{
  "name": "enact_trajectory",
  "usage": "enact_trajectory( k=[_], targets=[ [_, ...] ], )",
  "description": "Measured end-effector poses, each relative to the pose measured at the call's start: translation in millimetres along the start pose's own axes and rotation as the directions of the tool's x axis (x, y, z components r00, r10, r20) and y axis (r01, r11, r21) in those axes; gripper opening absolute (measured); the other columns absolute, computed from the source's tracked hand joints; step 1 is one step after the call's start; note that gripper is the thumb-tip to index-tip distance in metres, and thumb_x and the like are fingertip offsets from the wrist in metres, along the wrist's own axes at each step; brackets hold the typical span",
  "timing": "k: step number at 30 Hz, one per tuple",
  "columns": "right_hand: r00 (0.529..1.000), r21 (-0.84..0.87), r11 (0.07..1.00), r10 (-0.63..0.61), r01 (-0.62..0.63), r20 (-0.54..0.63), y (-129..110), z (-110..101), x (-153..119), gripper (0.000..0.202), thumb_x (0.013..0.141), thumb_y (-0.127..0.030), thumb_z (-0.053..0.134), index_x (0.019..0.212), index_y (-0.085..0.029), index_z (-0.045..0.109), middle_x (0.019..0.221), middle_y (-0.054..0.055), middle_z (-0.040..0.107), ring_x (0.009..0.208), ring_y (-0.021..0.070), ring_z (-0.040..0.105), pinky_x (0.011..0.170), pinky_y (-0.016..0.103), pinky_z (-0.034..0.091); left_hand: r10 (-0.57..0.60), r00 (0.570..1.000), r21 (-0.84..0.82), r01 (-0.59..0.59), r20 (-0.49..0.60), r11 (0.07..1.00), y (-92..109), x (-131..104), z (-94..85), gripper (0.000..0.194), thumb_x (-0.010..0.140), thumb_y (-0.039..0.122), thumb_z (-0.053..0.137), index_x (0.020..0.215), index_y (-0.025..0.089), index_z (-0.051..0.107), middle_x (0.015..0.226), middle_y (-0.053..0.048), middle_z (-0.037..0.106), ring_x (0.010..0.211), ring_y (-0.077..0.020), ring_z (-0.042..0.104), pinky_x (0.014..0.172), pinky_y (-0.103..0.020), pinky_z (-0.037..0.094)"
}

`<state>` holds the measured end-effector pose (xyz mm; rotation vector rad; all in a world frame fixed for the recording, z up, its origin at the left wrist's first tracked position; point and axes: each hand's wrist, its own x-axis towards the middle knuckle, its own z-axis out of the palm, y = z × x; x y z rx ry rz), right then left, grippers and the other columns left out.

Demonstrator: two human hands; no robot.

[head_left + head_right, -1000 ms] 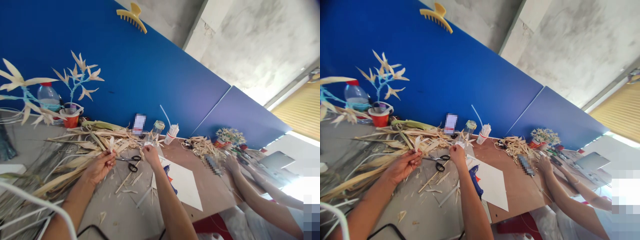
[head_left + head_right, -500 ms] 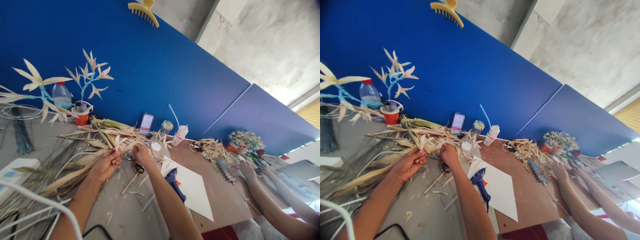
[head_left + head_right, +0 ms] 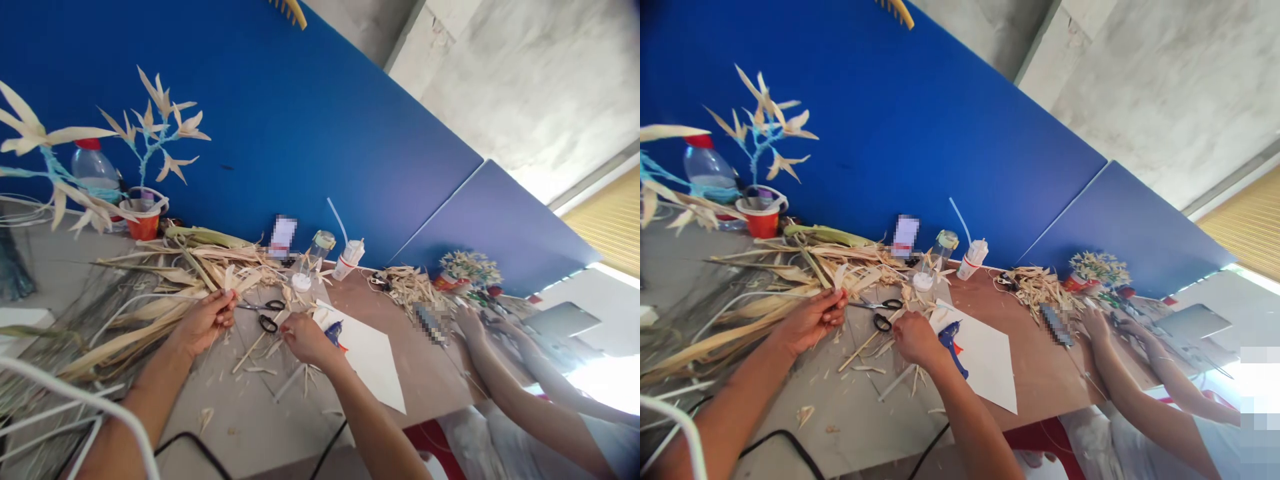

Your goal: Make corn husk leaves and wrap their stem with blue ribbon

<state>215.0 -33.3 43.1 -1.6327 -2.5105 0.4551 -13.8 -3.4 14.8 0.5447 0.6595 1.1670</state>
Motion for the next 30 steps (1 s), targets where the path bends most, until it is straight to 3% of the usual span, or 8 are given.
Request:
enact_trajectory(
  k=[5, 11, 16, 19, 21, 25, 28, 30],
  targets=[
    [0.999, -0.170, 0.985, -0.006, -0.001, -0.039, 8.2, 12.9, -5.2, 0.023, 0.077, -0.014, 0.054, 0.094, -0.017, 0.069, 0.100, 0.011, 0.062, 0.095, 0.0211, 0.053, 0.086, 0.030, 0.038, -0.029, 1.000, 0.047, 0.028, 0.012, 0.998, -3.3, -0.9, 3.1, 0.010, 0.074, 0.016, 0.068, 0.078, 0.009, 0.062, 0.064, 0.003, 0.051, 0.039, 0.0022, 0.030, 0.040, -0.013, 0.031],
    [0.999, -0.143, 0.988, -0.052, 0.052, -0.001, 7.8, 9.0, -4.4, 0.016, 0.075, -0.011, 0.053, 0.080, -0.015, 0.068, 0.089, 0.010, 0.062, 0.087, 0.0194, 0.052, 0.080, 0.030, 0.038, -0.047, 0.999, 0.059, 0.046, 0.011, 0.997, -3.5, -2.6, 6.9, 0.013, 0.073, 0.019, 0.070, 0.078, 0.009, 0.064, 0.061, 0.004, 0.050, 0.039, 0.0019, 0.029, 0.039, -0.012, 0.029],
    [0.999, 0.246, 0.969, 0.006, 0.005, -0.043, -1.6, -12.6, -4.6, 0.013, 0.073, -0.008, 0.051, 0.074, -0.016, 0.061, 0.069, 0.000, 0.058, 0.066, 0.0121, 0.050, 0.062, 0.022, 0.037, -0.054, 0.998, 0.080, 0.052, 0.028, 0.995, -4.7, -1.9, 5.5, 0.016, 0.072, 0.021, 0.071, 0.080, 0.008, 0.065, 0.062, 0.003, 0.051, 0.040, 0.0012, 0.030, 0.039, -0.013, 0.030],
    [0.984, 0.498, 0.866, 0.116, -0.032, -0.139, -8.9, -12.0, 2.7, 0.008, 0.075, -0.012, 0.053, 0.076, -0.017, 0.059, 0.063, -0.004, 0.053, 0.060, 0.0104, 0.048, 0.057, 0.021, 0.034, -0.058, 0.998, 0.091, 0.059, -0.005, 0.994, -4.2, -2.6, 7.0, 0.019, 0.071, 0.022, 0.073, 0.080, 0.008, 0.065, 0.064, 0.003, 0.051, 0.040, 0.0009, 0.030, 0.038, -0.013, 0.031],
    [0.981, 0.627, 0.779, 0.131, -0.013, -0.143, -13.8, -4.8, 10.5, 0.016, 0.073, -0.012, 0.055, 0.088, -0.019, 0.059, 0.062, -0.006, 0.051, 0.058, 0.0101, 0.047, 0.056, 0.021, 0.035, -0.059, 0.998, 0.090, 0.061, -0.020, 0.994, -3.7, -3.6, 8.7, 0.022, 0.070, 0.024, 0.074, 0.082, 0.007, 0.065, 0.066, 0.002, 0.053, 0.041, 0.0008, 0.031, 0.039, -0.013, 0.032],
    [0.990, 0.742, 0.670, 0.079, 0.037, -0.120, -24.1, 9.4, 25.4, 0.042, 0.071, -0.009, 0.055, 0.111, -0.020, 0.052, 0.062, -0.007, 0.050, 0.056, 0.0107, 0.048, 0.056, 0.022, 0.036, -0.062, 0.998, 0.104, 0.064, -0.024, 0.992, -3.2, -6.3, 11.2, 0.028, 0.068, 0.030, 0.076, 0.082, 0.008, 0.065, 0.055, 0.006, 0.046, 0.040, -0.0003, 0.029, 0.039, -0.014, 0.031],
    [0.992, 0.794, 0.607, 0.075, 0.038, -0.105, -31.1, 11.7, 32.5, 0.042, 0.070, -0.008, 0.053, 0.111, -0.019, 0.051, 0.061, -0.007, 0.049, 0.054, 0.0107, 0.047, 0.054, 0.023, 0.035, -0.068, 0.998, 0.142, 0.070, -0.016, 0.987, -2.7, -8.1, 12.0, 0.031, 0.065, 0.030, 0.078, 0.083, 0.009, 0.065, 0.045, 0.010, 0.034, 0.038, -0.0019, 0.027, 0.039, -0.014, 0.030],
    [0.991, 0.814, 0.580, 0.087, 0.032, -0.100, -34.3, 11.5, 35.7, 0.040, 0.071, -0.009, 0.053, 0.109, -0.018, 0.050, 0.060, -0.007, 0.048, 0.053, 0.0106, 0.046, 0.053, 0.023, 0.034, -0.067, 0.998, 0.171, 0.069, -0.018, 0.983, -1.7, -8.8, 12.6, 0.029, 0.062, 0.026, 0.079, 0.082, 0.011, 0.064, 0.045, 0.010, 0.035, 0.038, -0.0022, 0.028, 0.039, -0.014, 0.029]
  ],
)
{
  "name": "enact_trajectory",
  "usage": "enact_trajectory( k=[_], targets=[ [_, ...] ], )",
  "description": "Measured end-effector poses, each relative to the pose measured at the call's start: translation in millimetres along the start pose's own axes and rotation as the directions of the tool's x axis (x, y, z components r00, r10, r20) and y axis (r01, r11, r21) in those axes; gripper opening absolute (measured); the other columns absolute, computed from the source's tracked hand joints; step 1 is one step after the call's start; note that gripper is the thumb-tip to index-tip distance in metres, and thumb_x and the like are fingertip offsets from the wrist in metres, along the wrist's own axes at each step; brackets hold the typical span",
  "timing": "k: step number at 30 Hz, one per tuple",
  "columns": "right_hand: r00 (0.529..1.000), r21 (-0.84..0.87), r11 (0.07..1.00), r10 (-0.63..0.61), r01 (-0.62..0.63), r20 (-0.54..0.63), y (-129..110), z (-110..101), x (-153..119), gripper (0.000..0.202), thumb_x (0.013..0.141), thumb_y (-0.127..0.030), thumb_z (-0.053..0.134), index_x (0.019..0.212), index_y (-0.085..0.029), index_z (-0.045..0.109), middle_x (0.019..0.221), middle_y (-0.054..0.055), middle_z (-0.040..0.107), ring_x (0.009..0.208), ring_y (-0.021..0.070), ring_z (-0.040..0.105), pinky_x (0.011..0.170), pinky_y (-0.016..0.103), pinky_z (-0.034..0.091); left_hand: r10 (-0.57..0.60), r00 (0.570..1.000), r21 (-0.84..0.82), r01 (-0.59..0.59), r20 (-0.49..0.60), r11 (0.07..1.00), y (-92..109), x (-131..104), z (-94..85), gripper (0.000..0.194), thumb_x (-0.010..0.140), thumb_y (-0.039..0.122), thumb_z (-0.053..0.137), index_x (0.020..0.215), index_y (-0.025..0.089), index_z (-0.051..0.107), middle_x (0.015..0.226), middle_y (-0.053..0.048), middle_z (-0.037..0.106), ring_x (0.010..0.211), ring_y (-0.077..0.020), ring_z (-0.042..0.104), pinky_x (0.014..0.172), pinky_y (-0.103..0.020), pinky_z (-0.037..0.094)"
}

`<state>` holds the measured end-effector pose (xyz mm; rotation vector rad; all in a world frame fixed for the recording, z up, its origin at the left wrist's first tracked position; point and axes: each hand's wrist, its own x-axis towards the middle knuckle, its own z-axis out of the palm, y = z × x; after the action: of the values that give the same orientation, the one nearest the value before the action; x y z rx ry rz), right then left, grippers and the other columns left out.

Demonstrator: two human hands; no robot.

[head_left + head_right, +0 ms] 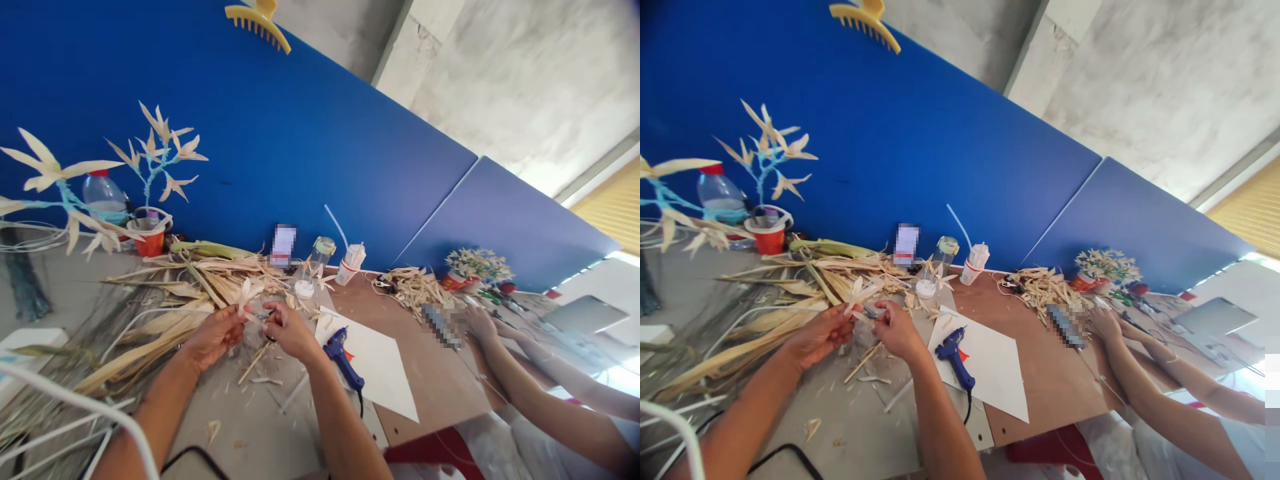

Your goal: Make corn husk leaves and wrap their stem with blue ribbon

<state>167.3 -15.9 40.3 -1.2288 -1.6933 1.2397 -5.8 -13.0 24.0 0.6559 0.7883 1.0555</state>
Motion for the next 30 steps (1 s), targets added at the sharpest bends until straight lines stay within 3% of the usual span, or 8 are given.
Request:
enact_trajectory(
  k=[7, 10, 13, 15, 18, 22, 27, 30],
  targets=[
    [0.999, 0.103, 0.995, 0.021, -0.017, -0.039, 12.9, -1.5, 5.7, 0.037, 0.070, -0.012, 0.054, 0.106, -0.019, 0.053, 0.063, -0.005, 0.054, 0.056, 0.0106, 0.049, 0.056, 0.023, 0.036, 0.007, 0.990, 0.019, -0.004, -0.138, 1.000, 3.6, 2.5, -2.6, 0.029, 0.056, 0.022, 0.080, 0.066, 0.014, 0.054, 0.048, 0.009, 0.041, 0.037, -0.0009, 0.029, 0.038, -0.014, 0.027],
    [0.991, 0.142, 0.989, 0.057, -0.040, -0.121, 19.8, -8.8, 5.8, 0.028, 0.072, -0.018, 0.055, 0.101, -0.016, 0.058, 0.058, -0.005, 0.053, 0.054, 0.0105, 0.048, 0.056, 0.023, 0.037, 0.022, 0.987, 0.025, -0.018, -0.156, 1.000, 3.0, 4.7, -5.7, 0.030, 0.055, 0.022, 0.080, 0.062, 0.014, 0.051, 0.046, 0.010, 0.039, 0.037, -0.0006, 0.027, 0.037, -0.014, 0.025],
    [0.977, 0.093, 0.996, 0.032, -0.012, -0.213, 20.7, -10.5, 4.4, 0.023, 0.081, -0.032, 0.050, 0.087, -0.014, 0.064, 0.053, -0.004, 0.051, 0.052, 0.0104, 0.046, 0.055, 0.023, 0.036, 0.027, 0.981, 0.058, -0.016, -0.193, 0.998, 0.4, 6.4, -6.4, 0.029, 0.055, 0.021, 0.080, 0.065, 0.014, 0.053, 0.047, 0.009, 0.040, 0.037, -0.0015, 0.030, 0.037, -0.015, 0.024],
    [0.977, 0.017, 0.999, -0.027, 0.032, -0.211, 19.2, -5.2, 3.3, 0.026, 0.082, -0.036, 0.050, 0.081, -0.015, 0.066, 0.060, -0.002, 0.055, 0.058, 0.0112, 0.049, 0.058, 0.023, 0.038, 0.029, 0.980, 0.076, -0.014, -0.199, 0.997, -1.8, 7.2, -5.2, 0.029, 0.055, 0.021, 0.080, 0.067, 0.015, 0.054, 0.048, 0.009, 0.041, 0.038, -0.0019, 0.031, 0.037, -0.015, 0.024],
    [0.978, -0.107, 0.992, -0.081, 0.061, -0.192, 17.7, 8.1, 2.4, 0.013, 0.077, -0.028, 0.058, 0.077, -0.017, 0.066, 0.071, 0.000, 0.060, 0.067, 0.0127, 0.053, 0.062, 0.023, 0.039, 0.020, 0.986, 0.097, -0.004, -0.163, 0.995, -4.7, 8.1, -2.0, 0.031, 0.055, 0.023, 0.081, 0.068, 0.015, 0.054, 0.048, 0.010, 0.039, 0.038, -0.0019, 0.030, 0.037, -0.015, 0.024],
    [0.978, -0.159, 0.987, -0.043, 0.011, -0.203, 19.5, 16.6, 2.2, 0.010, 0.075, -0.020, 0.057, 0.067, -0.017, 0.061, 0.062, -0.002, 0.055, 0.059, 0.0107, 0.048, 0.056, 0.021, 0.035, 0.007, 0.990, 0.096, 0.007, -0.140, 0.995, -5.6, 9.0, 0.5, 0.033, 0.056, 0.026, 0.081, 0.067, 0.015, 0.052, 0.046, 0.011, 0.036, 0.037, -0.0015, 0.026, 0.037, -0.016, 0.023],
    [0.979, -0.142, 0.990, -0.003, -0.027, -0.205, 21.4, 6.2, 1.7, 0.013, 0.076, -0.020, 0.056, 0.063, -0.018, 0.058, 0.057, -0.004, 0.050, 0.056, 0.0099, 0.044, 0.053, 0.020, 0.032, 0.076, 0.977, 0.038, -0.070, -0.198, 0.997, 0.1, 8.3, -2.3, 0.034, 0.055, 0.024, 0.082, 0.066, 0.014, 0.051, 0.047, 0.011, 0.038, 0.038, -0.0004, 0.025, 0.038, -0.015, 0.023],
    [0.974, -0.158, 0.985, 0.030, -0.067, -0.222, 21.2, -1.4, 2.1, 0.014, 0.078, -0.020, 0.056, 0.065, -0.017, 0.059, 0.057, -0.004, 0.051, 0.055, 0.0102, 0.045, 0.054, 0.020, 0.033, 0.088, 0.981, 0.030, -0.084, -0.175, 0.996, 4.0, 7.1, -4.8, 0.033, 0.059, 0.025, 0.080, 0.063, 0.014, 0.049, 0.045, 0.011, 0.035, 0.037, -0.0004, 0.023, 0.039, -0.016, 0.025]
  ],
)
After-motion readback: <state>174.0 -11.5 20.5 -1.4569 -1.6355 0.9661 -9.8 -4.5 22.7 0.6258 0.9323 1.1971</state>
